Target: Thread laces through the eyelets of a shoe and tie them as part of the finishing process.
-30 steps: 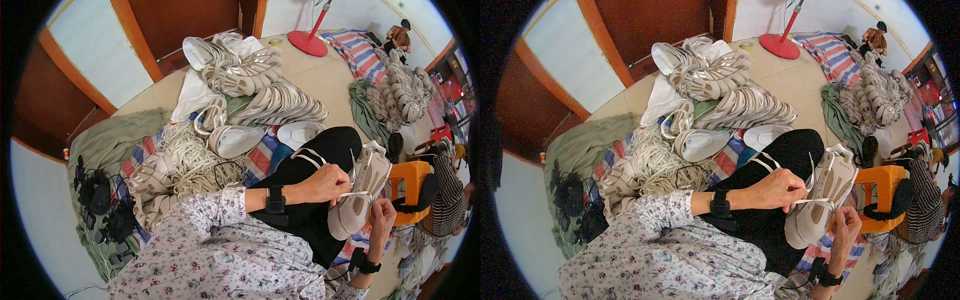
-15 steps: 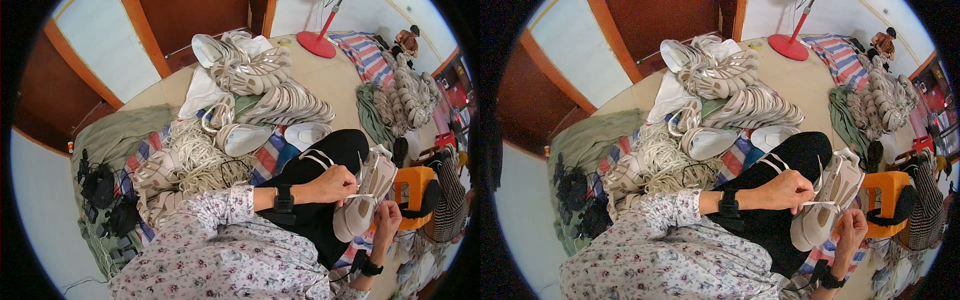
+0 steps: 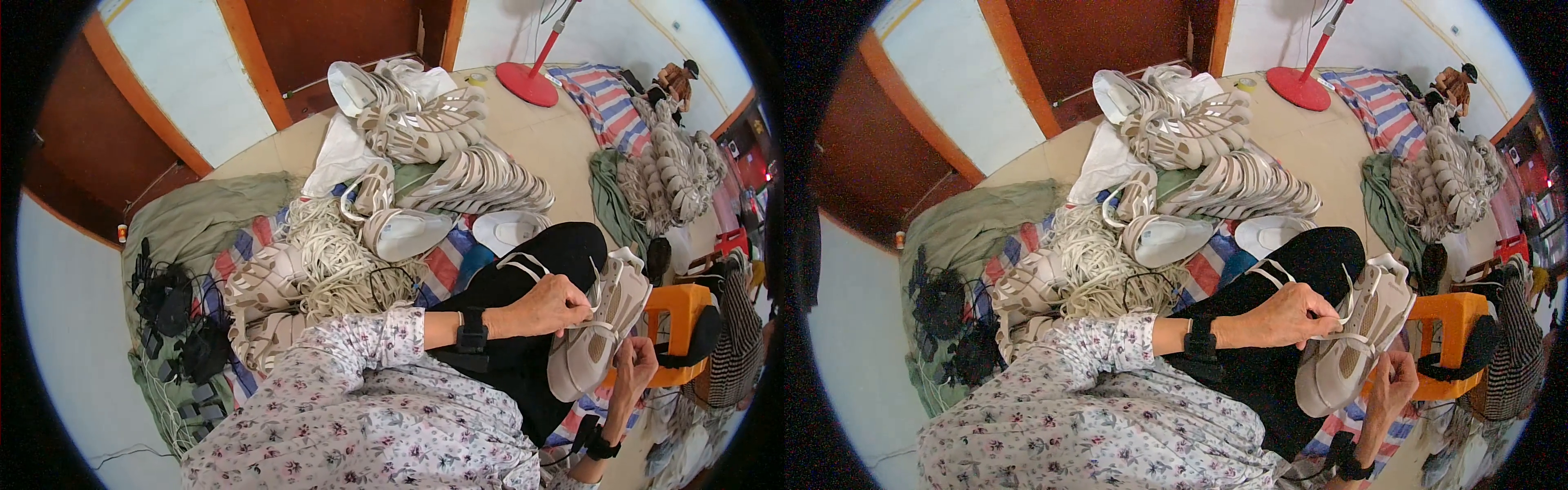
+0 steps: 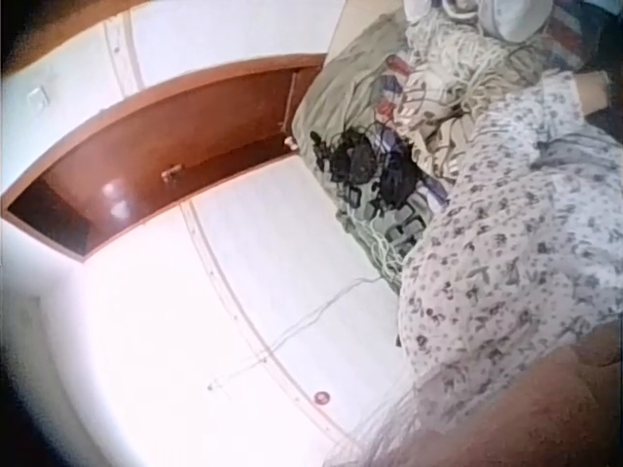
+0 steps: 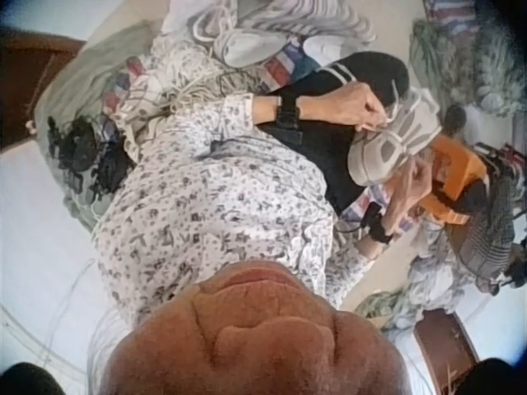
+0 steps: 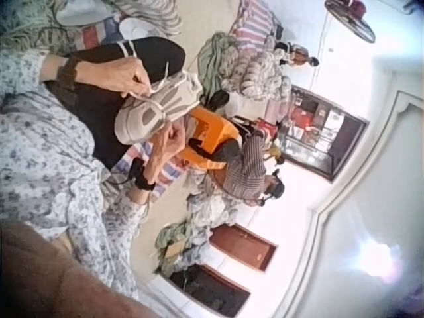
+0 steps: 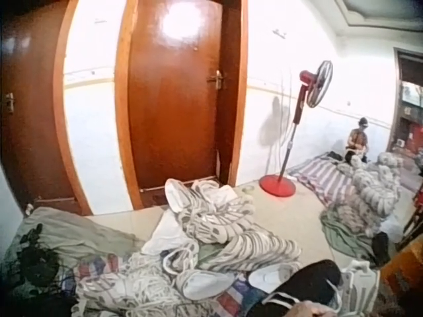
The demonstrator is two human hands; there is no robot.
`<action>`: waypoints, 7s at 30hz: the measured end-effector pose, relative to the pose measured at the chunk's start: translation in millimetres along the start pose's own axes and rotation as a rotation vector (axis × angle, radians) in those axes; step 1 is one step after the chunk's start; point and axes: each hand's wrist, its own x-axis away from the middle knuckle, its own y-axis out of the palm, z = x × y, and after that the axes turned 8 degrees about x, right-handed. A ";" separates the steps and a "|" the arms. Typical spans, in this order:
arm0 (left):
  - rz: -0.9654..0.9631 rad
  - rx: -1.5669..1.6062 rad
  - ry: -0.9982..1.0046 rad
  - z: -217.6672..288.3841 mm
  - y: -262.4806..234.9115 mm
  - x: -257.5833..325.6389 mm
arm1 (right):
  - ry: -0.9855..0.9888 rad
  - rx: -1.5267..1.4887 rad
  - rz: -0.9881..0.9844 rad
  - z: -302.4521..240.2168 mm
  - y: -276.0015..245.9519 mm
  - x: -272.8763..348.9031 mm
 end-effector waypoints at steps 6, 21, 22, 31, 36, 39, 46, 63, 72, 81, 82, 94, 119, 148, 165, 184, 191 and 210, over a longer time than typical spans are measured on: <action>0.014 -0.010 0.014 0.0 0.3 -1.1 | 0.120 -0.085 -0.043 -2.5 -1.9 4.3; 0.011 0.006 -0.023 -2.6 2.2 -2.4 | 0.189 -0.294 0.002 -7.0 5.0 5.4; 0.010 0.005 -0.014 -2.6 2.0 -2.4 | 0.180 -0.297 0.001 -6.1 5.3 5.3; -0.011 0.015 0.027 -3.9 -0.2 -2.3 | 0.140 -0.267 0.011 -2.9 4.3 5.8; -0.015 0.023 0.026 -4.2 -0.4 -2.0 | 0.129 -0.226 0.013 -8.6 5.1 6.6; -0.014 0.015 0.002 -3.9 -0.7 -2.3 | 0.143 -0.234 0.025 -10.4 6.2 7.7; -0.017 0.003 -0.010 -2.2 0.2 -1.9 | 0.154 -0.234 0.033 -10.4 6.8 9.1; -0.055 0.136 -0.137 9.9 -4.5 -1.7 | 0.350 -0.418 0.091 -16.6 17.8 16.5; -0.101 0.248 -0.213 11.2 -3.4 -5.6 | 0.427 -0.520 0.181 -13.0 28.1 25.7; -0.120 0.303 -0.269 7.5 -3.8 -7.4 | 0.451 -0.365 0.177 -24.9 21.1 26.9; -0.120 0.319 -0.261 7.2 -3.9 -7.3 | 0.465 -0.379 0.182 -26.7 21.2 26.6; -0.104 0.311 -0.247 2.4 -3.2 -7.6 | 0.526 -0.396 0.170 -33.6 19.8 25.7; 0.043 -0.093 -0.216 14.3 10.9 -13.1 | 0.344 -0.644 0.153 -12.0 21.5 26.5; -0.072 -0.021 -0.055 31.3 18.8 12.7 | -0.284 -0.131 -0.232 -96.3 -5.8 -9.0; -0.107 -0.160 0.033 32.9 -2.8 23.4 | 0.152 -0.474 -0.317 -84.9 -21.4 10.1; -0.203 -0.202 0.065 32.4 27.8 14.8 | 0.078 -0.303 -0.301 -100.4 -0.4 21.9; -0.023 -0.316 0.070 11.8 29.9 -12.9 | -0.338 0.220 0.048 -64.2 22.0 -3.8; 0.032 -0.592 0.079 -3.1 48.2 -21.9 | -0.155 0.009 0.166 -40.6 31.0 11.3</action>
